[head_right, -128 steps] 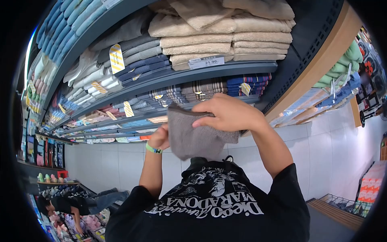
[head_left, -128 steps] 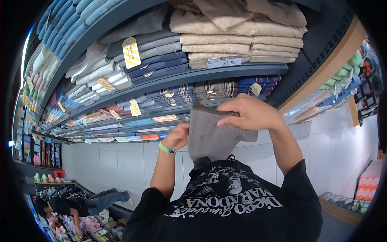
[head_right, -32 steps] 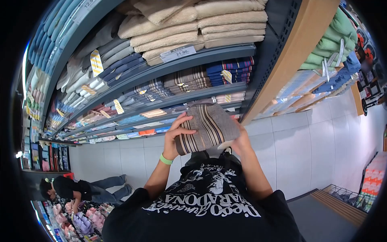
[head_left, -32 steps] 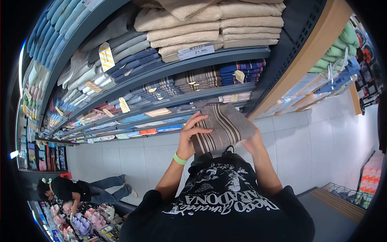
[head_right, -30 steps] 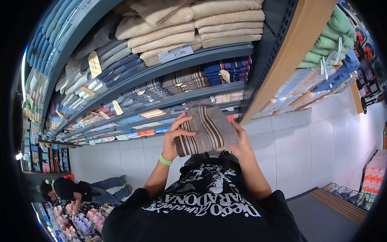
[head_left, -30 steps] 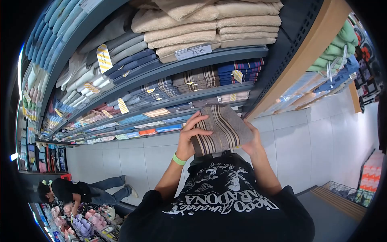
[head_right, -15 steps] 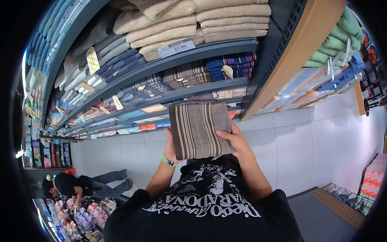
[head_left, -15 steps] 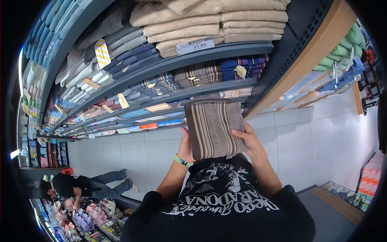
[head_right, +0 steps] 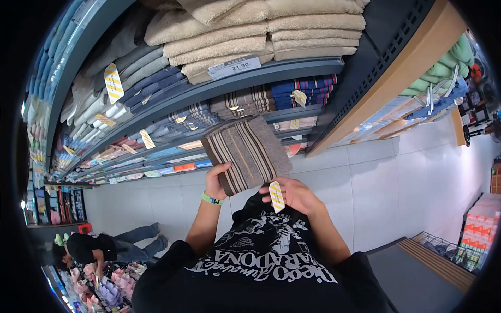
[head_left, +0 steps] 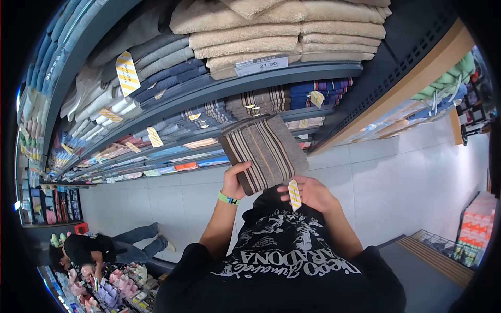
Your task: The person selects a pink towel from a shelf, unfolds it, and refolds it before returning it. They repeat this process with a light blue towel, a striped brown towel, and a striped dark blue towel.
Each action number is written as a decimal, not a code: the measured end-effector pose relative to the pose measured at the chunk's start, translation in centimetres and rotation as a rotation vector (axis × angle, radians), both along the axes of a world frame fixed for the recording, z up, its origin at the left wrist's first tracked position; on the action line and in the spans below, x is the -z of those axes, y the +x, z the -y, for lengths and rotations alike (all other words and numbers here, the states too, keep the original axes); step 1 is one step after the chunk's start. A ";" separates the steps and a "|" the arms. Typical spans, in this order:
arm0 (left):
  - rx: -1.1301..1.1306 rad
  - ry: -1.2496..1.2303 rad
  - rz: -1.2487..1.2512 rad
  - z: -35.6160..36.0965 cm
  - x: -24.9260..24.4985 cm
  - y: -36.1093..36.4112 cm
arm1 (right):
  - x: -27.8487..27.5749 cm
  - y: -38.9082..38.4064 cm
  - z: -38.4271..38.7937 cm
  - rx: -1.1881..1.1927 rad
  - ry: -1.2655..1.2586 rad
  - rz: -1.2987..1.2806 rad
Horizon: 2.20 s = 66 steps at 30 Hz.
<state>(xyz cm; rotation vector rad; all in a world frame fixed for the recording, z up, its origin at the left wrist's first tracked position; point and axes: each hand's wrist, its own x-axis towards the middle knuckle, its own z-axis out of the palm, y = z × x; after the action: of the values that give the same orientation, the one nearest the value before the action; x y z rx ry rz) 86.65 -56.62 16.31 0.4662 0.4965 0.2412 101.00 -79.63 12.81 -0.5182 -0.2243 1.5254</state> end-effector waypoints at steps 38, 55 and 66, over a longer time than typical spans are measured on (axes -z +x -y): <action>0.042 0.525 -0.025 -11.4 -5.0 7.7 | -7.9 6.4 -16.1 0.818 -0.384 0.530; -0.231 0.674 -0.034 -11.2 -5.3 9.3 | -9.9 8.5 -19.5 0.859 -0.421 0.516; -0.575 1.218 -0.146 -9.7 -2.2 12.2 | -8.9 9.4 -18.8 0.715 -0.368 0.828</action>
<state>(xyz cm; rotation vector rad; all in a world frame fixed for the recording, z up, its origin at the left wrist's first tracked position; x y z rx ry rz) 98.88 -46.92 18.48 1.5327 0.5828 1.0933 110.36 -60.80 21.71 -1.3540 -0.3438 0.5855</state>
